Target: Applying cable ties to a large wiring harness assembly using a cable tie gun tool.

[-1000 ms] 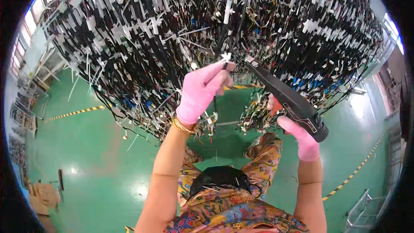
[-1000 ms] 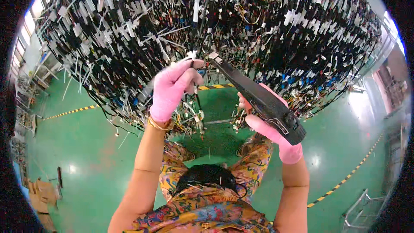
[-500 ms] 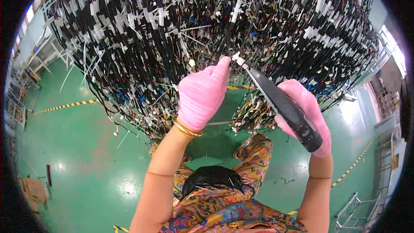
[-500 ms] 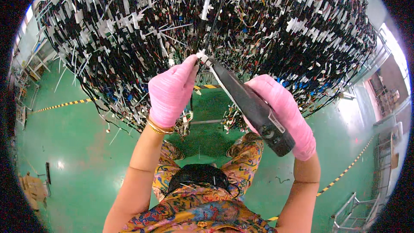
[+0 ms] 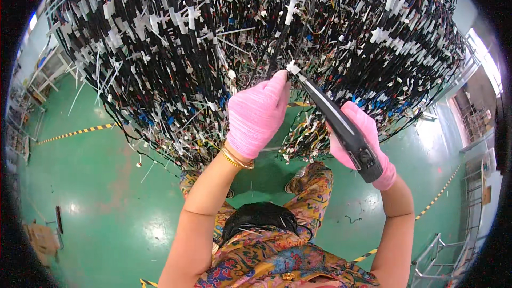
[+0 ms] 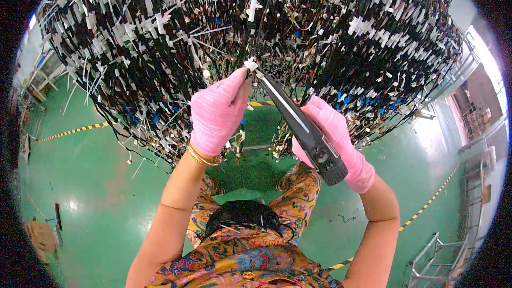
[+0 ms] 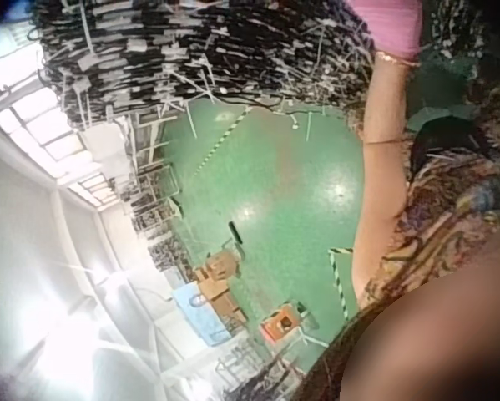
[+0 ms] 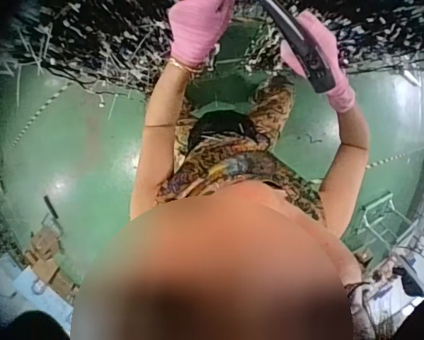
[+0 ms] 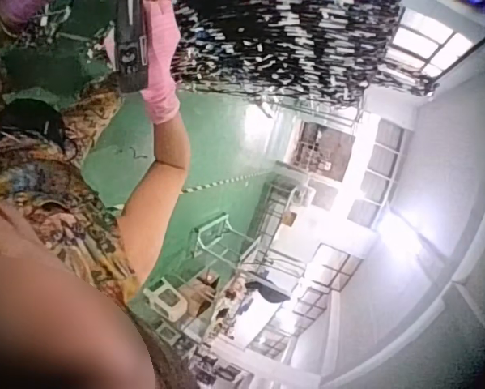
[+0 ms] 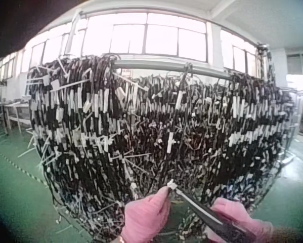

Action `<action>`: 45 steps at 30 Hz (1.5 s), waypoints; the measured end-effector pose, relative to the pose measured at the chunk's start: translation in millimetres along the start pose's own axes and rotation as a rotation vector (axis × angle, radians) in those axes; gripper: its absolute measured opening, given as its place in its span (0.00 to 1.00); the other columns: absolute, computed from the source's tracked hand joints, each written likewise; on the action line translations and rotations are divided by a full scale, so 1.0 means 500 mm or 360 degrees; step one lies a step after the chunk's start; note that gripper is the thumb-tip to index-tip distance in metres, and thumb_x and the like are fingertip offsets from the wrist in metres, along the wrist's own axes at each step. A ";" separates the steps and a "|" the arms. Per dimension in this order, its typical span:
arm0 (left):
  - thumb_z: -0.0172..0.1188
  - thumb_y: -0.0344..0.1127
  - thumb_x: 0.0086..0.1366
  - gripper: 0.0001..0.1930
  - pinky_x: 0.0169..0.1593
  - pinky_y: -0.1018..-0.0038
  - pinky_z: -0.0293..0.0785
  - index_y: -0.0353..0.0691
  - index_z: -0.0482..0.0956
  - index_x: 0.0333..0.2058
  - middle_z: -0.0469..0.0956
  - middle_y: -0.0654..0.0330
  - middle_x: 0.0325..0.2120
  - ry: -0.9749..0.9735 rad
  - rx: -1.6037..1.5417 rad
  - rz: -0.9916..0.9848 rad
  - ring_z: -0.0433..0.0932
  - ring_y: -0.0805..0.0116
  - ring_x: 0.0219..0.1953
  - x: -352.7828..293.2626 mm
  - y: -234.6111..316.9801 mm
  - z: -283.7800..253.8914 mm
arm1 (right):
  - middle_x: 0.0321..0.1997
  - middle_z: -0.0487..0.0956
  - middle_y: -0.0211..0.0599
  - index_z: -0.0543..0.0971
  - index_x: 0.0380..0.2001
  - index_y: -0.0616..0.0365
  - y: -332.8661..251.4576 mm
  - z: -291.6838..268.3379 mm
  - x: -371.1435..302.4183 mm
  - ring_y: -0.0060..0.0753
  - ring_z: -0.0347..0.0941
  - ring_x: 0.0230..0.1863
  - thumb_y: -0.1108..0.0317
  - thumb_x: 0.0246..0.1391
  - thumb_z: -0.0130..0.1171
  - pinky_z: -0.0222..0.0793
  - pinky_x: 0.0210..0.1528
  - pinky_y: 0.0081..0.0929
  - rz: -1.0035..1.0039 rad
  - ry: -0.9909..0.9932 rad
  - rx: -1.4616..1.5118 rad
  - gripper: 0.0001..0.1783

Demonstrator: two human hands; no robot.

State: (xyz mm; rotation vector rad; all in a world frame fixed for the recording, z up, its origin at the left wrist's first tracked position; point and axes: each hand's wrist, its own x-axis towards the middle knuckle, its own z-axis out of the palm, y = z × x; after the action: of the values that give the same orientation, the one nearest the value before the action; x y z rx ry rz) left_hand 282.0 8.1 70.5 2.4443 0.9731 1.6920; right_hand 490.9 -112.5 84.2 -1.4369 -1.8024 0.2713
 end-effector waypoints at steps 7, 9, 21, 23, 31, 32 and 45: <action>0.61 0.34 0.69 0.07 0.23 0.86 0.65 0.38 0.84 0.40 0.82 0.65 0.23 -0.0104 -0.1094 -0.1047 0.70 0.86 0.19 0.034 -0.023 -0.009 | 0.34 0.76 0.38 0.74 0.40 0.57 0.009 -0.008 -0.014 0.39 0.73 0.35 0.70 0.47 0.63 0.68 0.38 0.33 -0.0178 -0.0045 -0.0192 0.15; 0.64 0.36 0.66 0.08 0.25 0.83 0.68 0.38 0.80 0.34 0.79 0.66 0.23 -0.0411 -0.1423 -0.1281 0.70 0.82 0.20 0.035 -0.021 -0.019 | 0.43 0.76 0.39 0.75 0.46 0.57 -0.001 -0.005 -0.024 0.47 0.73 0.46 0.71 0.42 0.64 0.65 0.53 0.42 -0.0539 0.0202 -0.0733 0.23; 0.67 0.34 0.58 0.08 0.34 0.75 0.73 0.36 0.79 0.29 0.79 0.61 0.23 -0.0633 -0.1053 -0.0804 0.74 0.77 0.26 -0.003 0.038 0.037 | 0.47 0.72 0.40 0.74 0.51 0.56 0.003 0.045 -0.054 0.47 0.68 0.53 0.68 0.33 0.62 0.58 0.60 0.48 -0.0336 0.0347 -0.1336 0.33; 0.67 0.35 0.58 0.09 0.34 0.73 0.74 0.36 0.79 0.29 0.79 0.59 0.23 -0.0670 -0.1092 -0.0711 0.75 0.74 0.26 -0.011 0.037 0.048 | 0.45 0.73 0.42 0.74 0.50 0.56 0.017 0.035 -0.058 0.48 0.69 0.51 0.70 0.38 0.61 0.59 0.58 0.47 -0.0286 0.0489 -0.1331 0.29; 0.61 0.46 0.67 0.26 0.54 0.58 0.74 0.36 0.71 0.57 0.77 0.45 0.45 -0.1213 -0.0889 0.0085 0.77 0.44 0.50 -0.129 0.054 0.097 | 0.53 0.72 0.45 0.71 0.57 0.60 0.088 0.006 -0.107 0.43 0.71 0.52 0.70 0.47 0.70 0.68 0.56 0.35 -0.0010 0.0938 -0.0940 0.32; 0.61 0.45 0.67 0.25 0.54 0.58 0.74 0.36 0.71 0.57 0.78 0.46 0.45 -0.1366 -0.0922 0.0035 0.77 0.44 0.50 -0.139 0.053 0.103 | 0.51 0.72 0.44 0.72 0.55 0.60 0.095 0.008 -0.115 0.42 0.72 0.50 0.71 0.47 0.70 0.69 0.54 0.34 -0.0026 0.0942 -0.0843 0.31; 0.58 0.35 0.70 0.14 0.52 0.70 0.76 0.34 0.79 0.50 0.83 0.52 0.43 -0.0684 -0.0457 -0.0943 0.81 0.61 0.46 -0.225 -0.241 0.198 | 0.60 0.74 0.43 0.65 0.65 0.60 0.163 0.065 -0.238 0.34 0.73 0.57 0.80 0.50 0.69 0.69 0.58 0.31 0.0281 0.1007 0.0117 0.39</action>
State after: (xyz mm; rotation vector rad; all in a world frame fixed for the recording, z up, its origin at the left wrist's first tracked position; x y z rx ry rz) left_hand 283.7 82.1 -107.1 1.9399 1.1360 0.9844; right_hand 531.8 -181.8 -39.7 -1.4261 -1.1463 -0.0337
